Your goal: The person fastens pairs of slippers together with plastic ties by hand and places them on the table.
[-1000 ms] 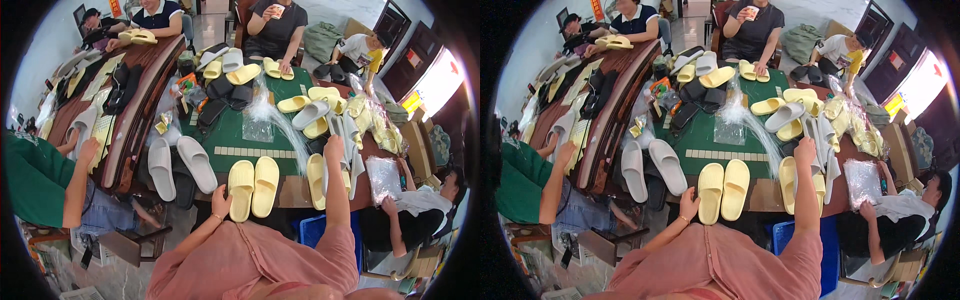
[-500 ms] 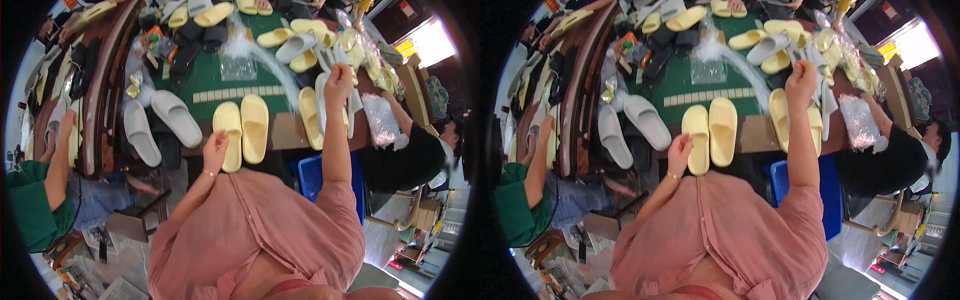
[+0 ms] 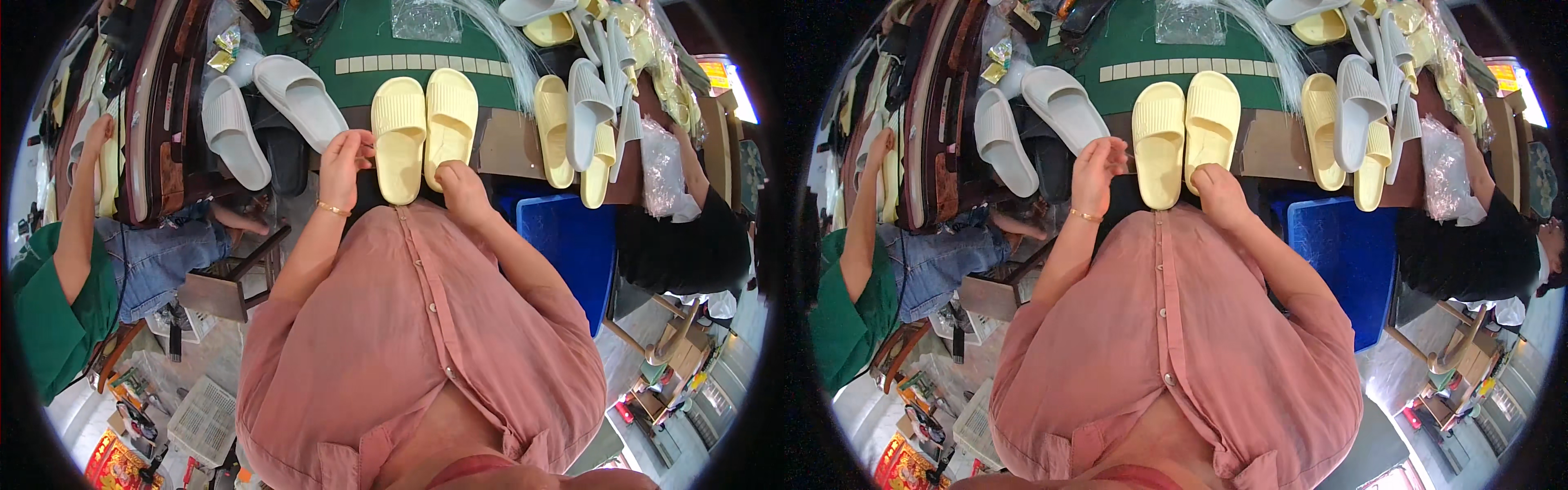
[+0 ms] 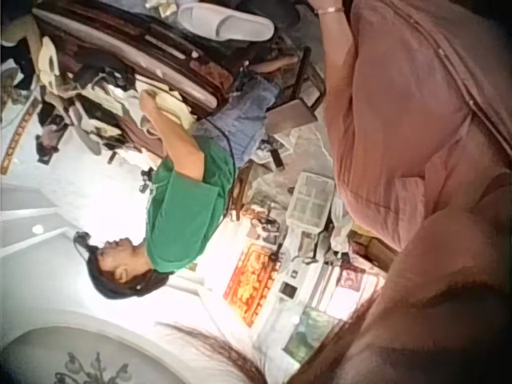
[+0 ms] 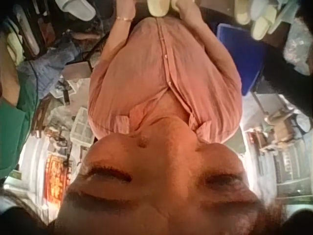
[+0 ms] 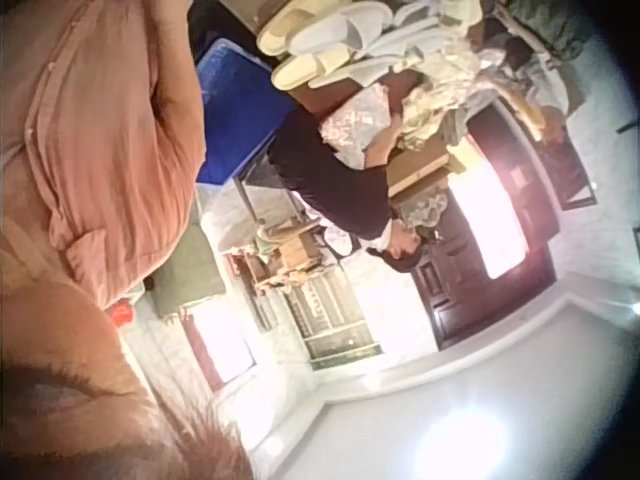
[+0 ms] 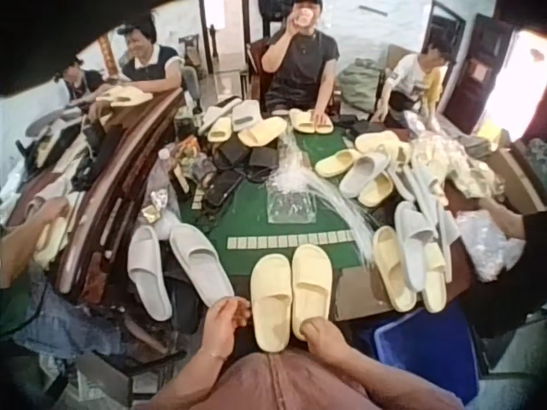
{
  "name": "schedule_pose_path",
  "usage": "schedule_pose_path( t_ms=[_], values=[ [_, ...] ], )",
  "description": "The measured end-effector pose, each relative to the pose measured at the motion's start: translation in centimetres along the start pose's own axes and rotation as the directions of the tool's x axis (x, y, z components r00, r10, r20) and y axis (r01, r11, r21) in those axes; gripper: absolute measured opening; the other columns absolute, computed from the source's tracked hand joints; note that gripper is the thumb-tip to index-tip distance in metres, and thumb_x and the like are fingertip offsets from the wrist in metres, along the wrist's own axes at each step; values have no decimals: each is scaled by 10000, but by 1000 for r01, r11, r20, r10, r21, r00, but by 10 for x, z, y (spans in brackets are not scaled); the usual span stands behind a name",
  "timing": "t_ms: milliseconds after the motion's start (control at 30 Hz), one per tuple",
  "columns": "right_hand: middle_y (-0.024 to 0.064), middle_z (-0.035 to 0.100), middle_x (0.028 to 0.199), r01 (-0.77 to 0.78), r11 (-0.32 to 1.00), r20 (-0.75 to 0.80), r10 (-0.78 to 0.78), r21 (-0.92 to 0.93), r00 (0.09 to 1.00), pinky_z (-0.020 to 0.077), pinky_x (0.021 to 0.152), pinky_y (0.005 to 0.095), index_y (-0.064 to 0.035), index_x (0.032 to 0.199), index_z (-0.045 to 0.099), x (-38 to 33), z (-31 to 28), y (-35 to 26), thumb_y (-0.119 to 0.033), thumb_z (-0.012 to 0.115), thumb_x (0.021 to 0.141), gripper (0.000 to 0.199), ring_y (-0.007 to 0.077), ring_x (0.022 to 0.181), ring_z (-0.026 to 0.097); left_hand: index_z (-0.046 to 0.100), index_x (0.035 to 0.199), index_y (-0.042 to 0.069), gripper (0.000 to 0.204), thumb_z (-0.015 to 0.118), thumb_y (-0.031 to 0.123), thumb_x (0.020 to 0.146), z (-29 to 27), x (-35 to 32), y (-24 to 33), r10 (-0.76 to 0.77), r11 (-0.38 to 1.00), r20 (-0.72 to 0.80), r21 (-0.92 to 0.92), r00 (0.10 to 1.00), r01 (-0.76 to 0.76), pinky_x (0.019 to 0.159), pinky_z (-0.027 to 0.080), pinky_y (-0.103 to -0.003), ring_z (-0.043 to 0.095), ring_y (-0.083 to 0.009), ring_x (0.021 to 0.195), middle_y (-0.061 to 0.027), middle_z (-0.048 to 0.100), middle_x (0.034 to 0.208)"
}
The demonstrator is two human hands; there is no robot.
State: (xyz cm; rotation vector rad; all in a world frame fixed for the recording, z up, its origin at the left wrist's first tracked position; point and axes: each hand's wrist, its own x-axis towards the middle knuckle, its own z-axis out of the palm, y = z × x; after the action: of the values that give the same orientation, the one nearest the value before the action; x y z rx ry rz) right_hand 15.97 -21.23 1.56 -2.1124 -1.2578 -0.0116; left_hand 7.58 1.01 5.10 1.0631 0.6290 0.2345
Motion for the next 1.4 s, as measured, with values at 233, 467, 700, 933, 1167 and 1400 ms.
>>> schedule_pose_path(
  t_ms=[233,467,700,933,1167,1400],
  values=[
    [142,543,885,-11,999,47,13,-37,999,461,703,384,-34,856,498,5,6,25,-32,503,726,130,320,820,543,630,789,-10,245,557,223,806,-19,-25,-19,-167,691,173,723,971,-9,530,455,-272,580,-142,555,-84,614,648],
    [138,545,904,-84,991,40,88,-104,995,467,724,388,-35,874,511,15,16,54,-56,499,752,125,318,847,549,646,716,-9,281,496,226,748,0,-26,-43,-274,394,286,905,918,-164,603,492,-365,617,-317,623,-181,613,651],
    [136,543,885,-77,990,17,79,-116,997,469,715,392,-29,868,521,16,16,56,-57,510,755,117,320,837,549,634,658,-14,255,518,200,732,-2,-6,-66,-547,474,212,876,810,91,494,455,-297,566,-169,500,-106,607,587],
    [154,565,1015,-188,968,-167,160,-165,973,478,767,378,-32,961,563,30,15,49,-44,512,754,213,326,898,567,637,720,-28,297,522,244,754,8,27,-74,-336,761,-16,585,942,281,415,398,-293,520,-154,435,-88,573,561],
    [150,543,1110,-245,968,-143,237,-44,961,461,845,363,-40,1041,565,17,16,32,41,486,769,294,333,998,546,627,730,-17,272,534,224,815,36,44,-71,-214,864,-152,431,965,259,383,382,-271,513,-117,436,-60,568,558],
    [150,564,1053,-204,978,-318,182,-37,930,472,790,358,-44,1005,582,10,1,42,36,515,738,287,305,925,558,635,726,-1,409,534,373,858,21,37,-78,334,299,94,933,938,-199,536,454,-376,585,-281,514,-138,563,538]
  ],
)
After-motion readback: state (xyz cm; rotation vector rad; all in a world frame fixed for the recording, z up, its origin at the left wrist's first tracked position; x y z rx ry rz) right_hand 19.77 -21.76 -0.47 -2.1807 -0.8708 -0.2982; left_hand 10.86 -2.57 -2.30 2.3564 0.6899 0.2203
